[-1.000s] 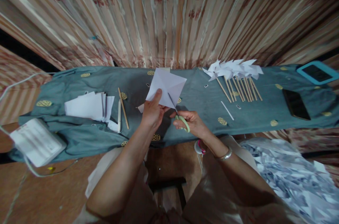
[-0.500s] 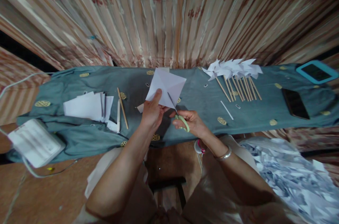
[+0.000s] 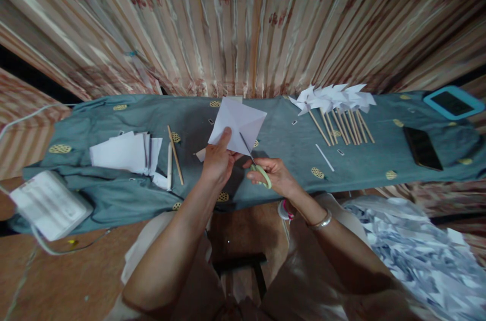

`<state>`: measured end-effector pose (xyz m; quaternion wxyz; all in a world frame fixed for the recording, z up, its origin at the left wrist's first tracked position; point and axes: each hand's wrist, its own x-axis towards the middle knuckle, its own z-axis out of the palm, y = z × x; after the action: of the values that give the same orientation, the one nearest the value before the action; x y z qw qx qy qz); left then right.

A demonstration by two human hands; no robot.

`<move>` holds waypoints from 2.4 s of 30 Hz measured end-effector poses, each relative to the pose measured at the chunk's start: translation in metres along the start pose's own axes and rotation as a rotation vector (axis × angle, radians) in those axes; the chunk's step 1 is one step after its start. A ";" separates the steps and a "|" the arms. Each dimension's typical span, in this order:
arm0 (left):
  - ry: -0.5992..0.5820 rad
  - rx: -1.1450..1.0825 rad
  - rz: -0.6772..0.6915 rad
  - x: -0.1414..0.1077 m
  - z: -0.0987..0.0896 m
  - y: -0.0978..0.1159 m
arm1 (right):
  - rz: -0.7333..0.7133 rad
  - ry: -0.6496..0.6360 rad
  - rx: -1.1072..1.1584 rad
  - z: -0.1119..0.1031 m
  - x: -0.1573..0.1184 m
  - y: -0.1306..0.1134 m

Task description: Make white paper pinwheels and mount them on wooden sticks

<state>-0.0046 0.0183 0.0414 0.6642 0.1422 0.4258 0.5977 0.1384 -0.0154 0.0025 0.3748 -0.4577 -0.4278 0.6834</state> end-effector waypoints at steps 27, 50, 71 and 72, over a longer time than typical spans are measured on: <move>-0.011 -0.009 0.005 0.000 0.000 0.000 | -0.024 0.017 -0.018 0.002 0.002 0.003; 0.030 -0.033 0.073 0.009 -0.004 0.014 | -0.001 -0.143 -0.129 -0.011 -0.004 0.003; -0.123 0.601 0.234 0.010 -0.021 -0.013 | -0.297 0.339 0.014 -0.053 0.011 -0.018; -0.161 0.743 0.251 0.010 -0.022 -0.015 | -0.303 0.358 0.022 -0.054 0.012 -0.020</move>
<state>-0.0118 0.0171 0.0136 0.5206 0.4702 0.5388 0.4664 0.1886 0.0156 0.0057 0.5481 -0.4979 -0.4108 0.5319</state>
